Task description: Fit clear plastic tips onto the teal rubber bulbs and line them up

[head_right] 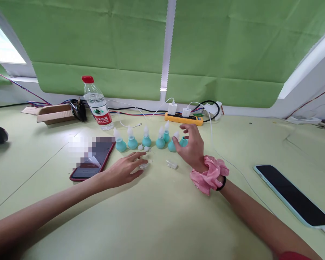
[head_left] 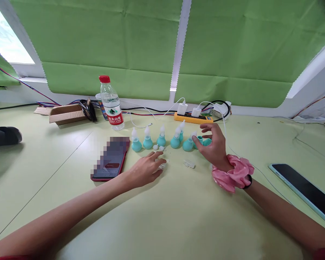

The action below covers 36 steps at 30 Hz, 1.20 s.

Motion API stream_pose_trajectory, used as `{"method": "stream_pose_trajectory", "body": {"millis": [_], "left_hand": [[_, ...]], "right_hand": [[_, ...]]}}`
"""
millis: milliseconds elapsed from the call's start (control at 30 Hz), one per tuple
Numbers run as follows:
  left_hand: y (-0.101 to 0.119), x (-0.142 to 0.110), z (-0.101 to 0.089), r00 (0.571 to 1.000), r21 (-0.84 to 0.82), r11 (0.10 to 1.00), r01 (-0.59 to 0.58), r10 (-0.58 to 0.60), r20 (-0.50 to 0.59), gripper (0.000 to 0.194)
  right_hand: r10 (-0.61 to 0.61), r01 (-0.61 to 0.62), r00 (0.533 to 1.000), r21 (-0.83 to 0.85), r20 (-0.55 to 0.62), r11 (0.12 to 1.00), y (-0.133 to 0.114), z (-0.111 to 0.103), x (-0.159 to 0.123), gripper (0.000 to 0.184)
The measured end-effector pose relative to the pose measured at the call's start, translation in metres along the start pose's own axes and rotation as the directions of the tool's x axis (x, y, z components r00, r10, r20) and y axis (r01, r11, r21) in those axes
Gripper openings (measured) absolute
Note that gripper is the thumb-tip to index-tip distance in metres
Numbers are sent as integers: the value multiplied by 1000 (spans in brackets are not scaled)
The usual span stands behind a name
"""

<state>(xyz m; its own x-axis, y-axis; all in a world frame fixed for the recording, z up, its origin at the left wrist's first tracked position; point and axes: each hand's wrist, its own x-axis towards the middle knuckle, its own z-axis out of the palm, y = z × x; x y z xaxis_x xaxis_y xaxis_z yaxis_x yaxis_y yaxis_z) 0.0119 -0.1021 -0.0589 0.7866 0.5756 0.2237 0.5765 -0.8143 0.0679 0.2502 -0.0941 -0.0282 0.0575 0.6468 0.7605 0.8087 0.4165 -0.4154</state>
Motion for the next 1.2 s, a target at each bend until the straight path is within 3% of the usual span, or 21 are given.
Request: {"method": "stream_pose_trajectory", "body": {"millis": [67,133,200,267,333,400,467,600,700,767,900,1200], "left_hand": [[2,-1,3,999,84,995,-46,46,8,31],[3,-1,7,998,167,984,-63,65,-2,34],[4,-2,10,997,221,972,-74,79,-13,39],[4,-2,12,994,237,966,-107,111,-5,46],[6,-2,12,991,228,965,-131,135,-4,50],[9,-2,12,991,206,970,-128,135,-20,46],[11,-1,11,992,165,980,-112,121,-46,35],[11,1,14,993,33,998,-55,58,-106,28],[8,2,17,992,-56,998,-9,1,-124,25],[6,3,19,991,-78,997,11,-21,-135,30],[6,2,19,994,-63,998,3,-10,-108,35],[4,1,19,986,-131,991,-37,15,-163,24]], "right_hand": [[-144,147,987,-44,76,988,-13,-5,-4,15],[-226,272,919,-105,325,957,-24,-9,-10,12],[-178,344,800,-195,572,918,-31,-11,-14,18],[-58,378,673,-276,737,884,-31,-11,-17,22],[33,386,559,-295,828,874,-26,-9,-17,24],[42,358,499,-250,866,900,-20,-6,-17,24],[-2,290,516,-172,857,941,-17,-1,-18,24],[-35,62,640,-6,768,998,-17,13,-28,29],[-17,-94,734,126,679,988,-17,25,-38,27],[23,-202,773,211,634,957,-13,31,-44,24],[120,-435,758,361,641,825,-5,40,-47,27],[124,-564,696,431,708,704,-17,38,-50,33]]}}
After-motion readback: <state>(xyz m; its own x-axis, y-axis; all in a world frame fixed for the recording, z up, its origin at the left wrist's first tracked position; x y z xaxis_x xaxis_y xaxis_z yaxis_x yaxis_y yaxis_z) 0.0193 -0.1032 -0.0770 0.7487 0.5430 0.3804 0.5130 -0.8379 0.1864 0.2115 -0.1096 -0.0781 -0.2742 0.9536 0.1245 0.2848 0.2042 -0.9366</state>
